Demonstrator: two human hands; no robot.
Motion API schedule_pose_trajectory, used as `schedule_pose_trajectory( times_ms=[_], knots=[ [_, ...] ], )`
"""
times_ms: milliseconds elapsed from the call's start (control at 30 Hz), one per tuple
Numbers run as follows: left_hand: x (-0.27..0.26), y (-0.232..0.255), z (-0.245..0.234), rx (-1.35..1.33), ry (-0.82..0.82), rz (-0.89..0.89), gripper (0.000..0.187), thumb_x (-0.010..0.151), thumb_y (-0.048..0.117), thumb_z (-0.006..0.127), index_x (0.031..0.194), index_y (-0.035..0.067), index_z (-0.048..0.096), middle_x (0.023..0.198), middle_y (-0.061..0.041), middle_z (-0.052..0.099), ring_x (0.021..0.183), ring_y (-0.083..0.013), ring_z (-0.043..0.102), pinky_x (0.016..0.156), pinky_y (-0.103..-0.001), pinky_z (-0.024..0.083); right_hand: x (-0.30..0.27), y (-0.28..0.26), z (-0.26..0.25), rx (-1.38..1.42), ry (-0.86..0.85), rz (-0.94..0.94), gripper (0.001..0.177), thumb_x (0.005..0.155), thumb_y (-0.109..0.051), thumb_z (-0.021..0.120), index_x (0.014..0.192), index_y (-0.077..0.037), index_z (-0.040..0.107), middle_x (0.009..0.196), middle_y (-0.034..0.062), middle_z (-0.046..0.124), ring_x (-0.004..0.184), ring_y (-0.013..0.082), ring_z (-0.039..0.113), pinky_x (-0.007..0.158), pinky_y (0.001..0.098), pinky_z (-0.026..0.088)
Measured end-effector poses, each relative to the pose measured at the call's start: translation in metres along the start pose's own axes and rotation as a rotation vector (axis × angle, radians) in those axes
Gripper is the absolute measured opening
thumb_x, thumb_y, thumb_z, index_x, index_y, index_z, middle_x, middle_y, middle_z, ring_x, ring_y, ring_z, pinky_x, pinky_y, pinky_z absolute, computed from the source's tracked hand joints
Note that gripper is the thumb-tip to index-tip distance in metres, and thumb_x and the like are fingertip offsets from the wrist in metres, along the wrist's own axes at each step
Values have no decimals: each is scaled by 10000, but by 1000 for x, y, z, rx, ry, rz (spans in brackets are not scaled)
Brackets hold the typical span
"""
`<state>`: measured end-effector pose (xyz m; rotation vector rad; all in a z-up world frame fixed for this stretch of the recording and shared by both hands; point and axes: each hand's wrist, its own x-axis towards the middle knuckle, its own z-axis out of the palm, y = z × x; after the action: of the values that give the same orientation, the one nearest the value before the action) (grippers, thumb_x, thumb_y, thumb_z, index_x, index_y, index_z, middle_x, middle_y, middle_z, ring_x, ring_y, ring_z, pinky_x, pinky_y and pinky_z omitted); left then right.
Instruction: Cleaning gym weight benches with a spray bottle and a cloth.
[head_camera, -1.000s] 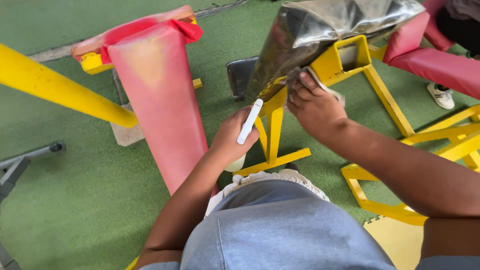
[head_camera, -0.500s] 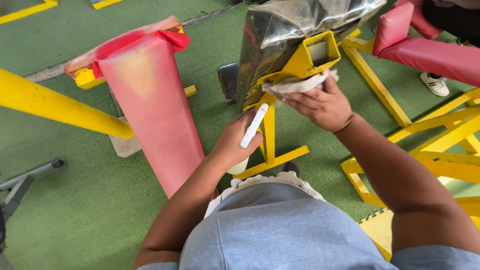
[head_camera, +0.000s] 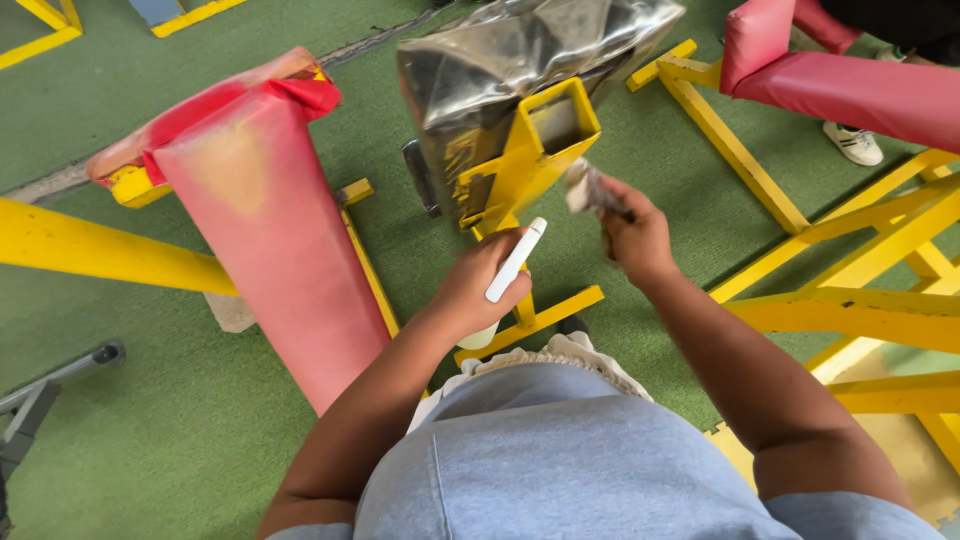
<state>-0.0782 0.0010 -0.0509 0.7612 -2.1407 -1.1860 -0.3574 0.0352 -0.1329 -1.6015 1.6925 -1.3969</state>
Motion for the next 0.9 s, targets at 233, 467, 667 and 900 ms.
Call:
schedule_pose_trajectory(
  times_ms=[233, 467, 667, 900],
  knots=[
    [45, 17, 41, -74, 68, -16, 521, 895, 187, 654, 1387, 58, 541, 1110, -176, 671, 955, -348, 694, 838, -425, 558, 79, -52, -27, 1040, 132, 435, 558, 1005, -135, 583, 1537, -156, 416, 1450, 63, 569, 1303, 237, 579, 1097, 398, 512],
    [70, 15, 64, 5, 170, 14, 509, 915, 168, 660, 1397, 54, 543, 1096, -175, 655, 974, -352, 675, 863, -422, 551, 128, -66, -32, 913, -18, 462, 661, 1078, -558, 346, 1611, -172, 404, 1306, 93, 573, 929, 236, 449, 670, 384, 352],
    [87, 22, 85, -8, 300, -53, 499, 922, 166, 651, 1393, 49, 534, 1112, -175, 657, 981, -348, 684, 859, -422, 554, 123, 41, 8, 1026, -245, 460, 542, 1070, -361, 476, 1567, -182, 356, 1391, 67, 577, 1177, 202, 585, 955, 361, 535],
    [101, 36, 111, -54, 401, -199, 553, 878, 152, 631, 1404, 37, 506, 1231, -187, 645, 970, -338, 717, 891, -417, 564, 145, 21, -2, 919, -350, 912, 438, 1031, -397, 403, 1412, -195, 484, 1206, 55, 641, 986, 205, 646, 800, 390, 581]
  ],
)
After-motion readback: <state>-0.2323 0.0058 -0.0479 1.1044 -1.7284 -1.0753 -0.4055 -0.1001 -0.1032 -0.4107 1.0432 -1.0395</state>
